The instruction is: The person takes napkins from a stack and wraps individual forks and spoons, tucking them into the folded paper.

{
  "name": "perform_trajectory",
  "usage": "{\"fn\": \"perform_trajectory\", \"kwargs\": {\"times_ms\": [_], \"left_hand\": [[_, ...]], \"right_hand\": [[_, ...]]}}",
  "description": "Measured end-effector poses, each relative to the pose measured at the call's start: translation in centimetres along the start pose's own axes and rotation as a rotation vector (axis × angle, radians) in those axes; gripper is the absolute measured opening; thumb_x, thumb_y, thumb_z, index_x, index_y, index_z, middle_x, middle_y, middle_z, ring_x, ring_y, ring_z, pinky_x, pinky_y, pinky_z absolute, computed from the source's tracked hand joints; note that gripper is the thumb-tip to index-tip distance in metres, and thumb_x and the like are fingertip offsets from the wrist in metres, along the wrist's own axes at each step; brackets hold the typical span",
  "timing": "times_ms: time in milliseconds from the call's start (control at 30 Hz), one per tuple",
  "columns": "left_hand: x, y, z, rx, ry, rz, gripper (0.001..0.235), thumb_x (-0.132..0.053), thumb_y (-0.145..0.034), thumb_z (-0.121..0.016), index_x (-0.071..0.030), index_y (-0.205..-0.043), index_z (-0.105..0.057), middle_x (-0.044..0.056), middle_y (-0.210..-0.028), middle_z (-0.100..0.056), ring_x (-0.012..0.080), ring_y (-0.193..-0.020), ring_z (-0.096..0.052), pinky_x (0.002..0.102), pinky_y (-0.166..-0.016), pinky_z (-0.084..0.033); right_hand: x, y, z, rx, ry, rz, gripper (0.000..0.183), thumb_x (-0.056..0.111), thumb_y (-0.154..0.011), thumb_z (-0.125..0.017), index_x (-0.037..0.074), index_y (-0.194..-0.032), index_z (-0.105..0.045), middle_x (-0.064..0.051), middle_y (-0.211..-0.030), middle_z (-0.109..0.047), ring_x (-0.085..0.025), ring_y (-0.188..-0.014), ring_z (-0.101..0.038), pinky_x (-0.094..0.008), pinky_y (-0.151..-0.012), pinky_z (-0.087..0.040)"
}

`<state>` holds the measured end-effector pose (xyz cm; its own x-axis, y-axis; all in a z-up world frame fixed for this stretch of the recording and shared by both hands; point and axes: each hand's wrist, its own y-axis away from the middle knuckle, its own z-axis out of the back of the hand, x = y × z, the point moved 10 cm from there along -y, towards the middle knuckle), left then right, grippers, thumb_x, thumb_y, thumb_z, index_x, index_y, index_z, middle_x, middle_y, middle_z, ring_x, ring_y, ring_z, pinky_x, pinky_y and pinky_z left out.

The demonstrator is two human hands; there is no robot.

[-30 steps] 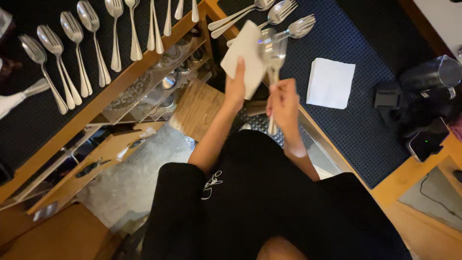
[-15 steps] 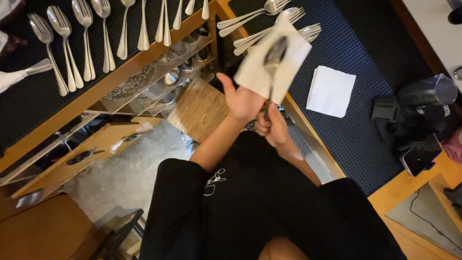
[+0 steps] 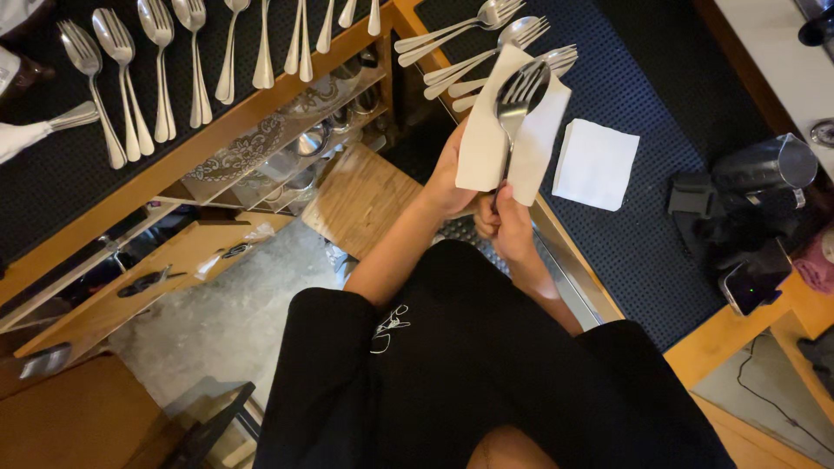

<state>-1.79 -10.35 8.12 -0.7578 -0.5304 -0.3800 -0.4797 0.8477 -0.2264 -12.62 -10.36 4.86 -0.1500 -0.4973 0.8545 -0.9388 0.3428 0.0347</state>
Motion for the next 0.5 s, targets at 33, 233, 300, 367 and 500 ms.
{"fn": "perform_trajectory", "kwargs": {"times_ms": [33,233,300,367,500], "left_hand": [[-0.6,0.0,-1.5,0.099,0.038,0.003,0.065,-0.005,-0.09,-0.068,-0.005,-0.152,-0.048,0.007,-0.132,-0.064,0.0153,-0.118,-0.064,0.03,-0.103,-0.053],[-0.6,-0.5,-0.5,0.018,-0.011,0.102,0.07,0.0,-0.089,-0.071,-0.01,-0.151,-0.039,0.009,-0.134,-0.062,0.0225,-0.117,-0.068,0.039,-0.095,-0.061],[-0.9,-0.5,-0.7,0.038,-0.104,0.106,0.069,0.002,-0.093,-0.07,-0.009,-0.154,-0.038,0.009,-0.132,-0.063,0.0203,-0.114,-0.068,0.035,-0.09,-0.061],[-1.2,-0.5,-1.4,0.054,-0.199,0.112,0.068,0.004,-0.096,-0.069,-0.008,-0.156,-0.038,0.008,-0.13,-0.064,0.0181,-0.111,-0.068,0.032,-0.085,-0.061],[-2.4,-0.6,-2.9,0.047,-0.311,0.044,0.061,0.008,-0.102,-0.063,-0.007,-0.155,-0.038,0.01,-0.132,-0.065,0.0113,-0.094,-0.063,0.021,-0.063,-0.047]], "right_hand": [[0.1,0.1,0.0,-0.003,-0.001,0.002,0.059,0.056,-0.118,-0.035,0.014,-0.077,-0.037,0.005,-0.064,-0.022,-0.009,-0.05,-0.022,-0.027,-0.048,-0.016],[0.4,0.4,0.0,-0.157,0.123,-0.083,0.039,0.049,-0.109,-0.04,0.013,-0.094,-0.037,0.002,-0.063,-0.028,-0.009,-0.047,-0.024,-0.027,-0.044,-0.019],[0.7,0.7,0.1,-0.199,0.176,-0.055,0.036,0.044,-0.112,-0.04,0.012,-0.096,-0.041,0.002,-0.066,-0.034,-0.008,-0.051,-0.03,-0.026,-0.047,-0.024],[1.0,0.6,0.5,-0.239,0.312,-0.043,0.033,0.04,-0.112,-0.042,0.01,-0.097,-0.045,0.002,-0.067,-0.039,-0.007,-0.052,-0.034,-0.025,-0.046,-0.027],[2.5,0.2,1.1,-0.392,0.488,0.071,0.028,0.03,-0.111,-0.049,0.005,-0.104,-0.06,0.004,-0.07,-0.045,-0.004,-0.055,-0.038,-0.022,-0.048,-0.028]]}}
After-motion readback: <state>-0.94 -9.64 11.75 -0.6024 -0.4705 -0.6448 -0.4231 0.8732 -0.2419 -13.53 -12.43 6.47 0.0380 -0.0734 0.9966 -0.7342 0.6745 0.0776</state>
